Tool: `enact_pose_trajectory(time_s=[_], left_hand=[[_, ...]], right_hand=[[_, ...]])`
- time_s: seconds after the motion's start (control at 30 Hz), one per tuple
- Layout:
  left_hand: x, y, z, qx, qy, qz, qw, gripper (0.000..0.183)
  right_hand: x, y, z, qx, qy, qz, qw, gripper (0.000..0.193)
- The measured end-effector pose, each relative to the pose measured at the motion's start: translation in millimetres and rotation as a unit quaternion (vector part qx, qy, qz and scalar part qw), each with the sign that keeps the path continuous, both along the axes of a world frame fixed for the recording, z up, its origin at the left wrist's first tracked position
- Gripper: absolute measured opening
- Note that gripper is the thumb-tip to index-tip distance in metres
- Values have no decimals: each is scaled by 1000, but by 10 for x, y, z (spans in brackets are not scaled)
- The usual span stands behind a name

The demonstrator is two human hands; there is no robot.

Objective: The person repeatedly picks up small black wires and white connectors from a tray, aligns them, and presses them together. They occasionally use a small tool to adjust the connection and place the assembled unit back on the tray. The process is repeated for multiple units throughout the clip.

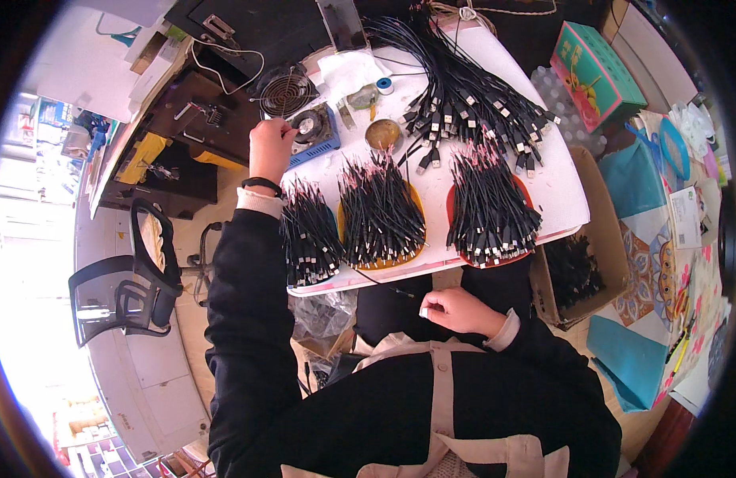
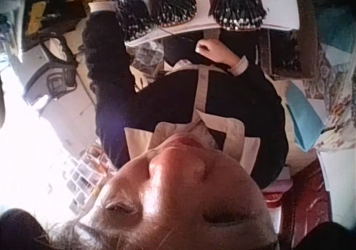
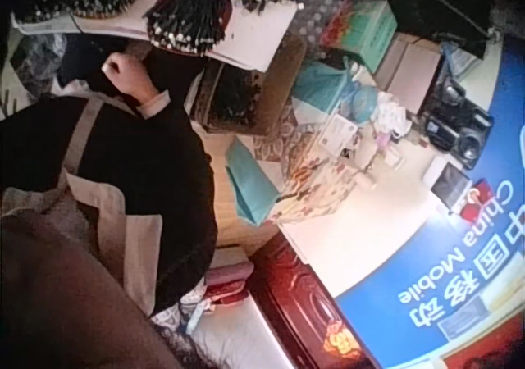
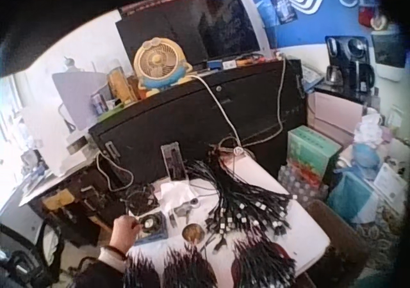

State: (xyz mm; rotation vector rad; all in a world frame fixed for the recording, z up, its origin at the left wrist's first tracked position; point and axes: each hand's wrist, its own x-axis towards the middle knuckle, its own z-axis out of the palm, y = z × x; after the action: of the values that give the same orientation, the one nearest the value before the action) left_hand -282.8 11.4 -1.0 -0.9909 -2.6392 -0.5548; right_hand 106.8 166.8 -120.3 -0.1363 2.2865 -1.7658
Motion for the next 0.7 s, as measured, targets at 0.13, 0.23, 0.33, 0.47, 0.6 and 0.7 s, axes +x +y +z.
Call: enact_pose_trajectory(time_s=[0.13, 0.23, 0.33, 0.47, 0.6, 0.7], left_hand=[[-116, 17, -100, -36, 42, -5, 998, 13], [-160, 35, -141, -41, 49, -13, 998, 12], [-178, 58, -152, -58, 48, -17, 997, 11], [-170, 86, -169, -80, 53, -18, 995, 10], [-168, 103, -209, -86, 61, -5, 994, 11], [-165, 123, -203, -102, 68, 0, 992, 12]], right_hand=[[-1, -1, -4, 16, -32, 14, 999, 16], [-9, -1, -14, 16, -33, 22, 999, 15], [-15, -8, -41, 13, -17, 22, 1000, 16], [-6, -16, -80, 8, -24, 23, 999, 16], [5, -20, -100, 19, -17, 23, 999, 16], [17, -21, -106, 21, -14, 20, 999, 17]])
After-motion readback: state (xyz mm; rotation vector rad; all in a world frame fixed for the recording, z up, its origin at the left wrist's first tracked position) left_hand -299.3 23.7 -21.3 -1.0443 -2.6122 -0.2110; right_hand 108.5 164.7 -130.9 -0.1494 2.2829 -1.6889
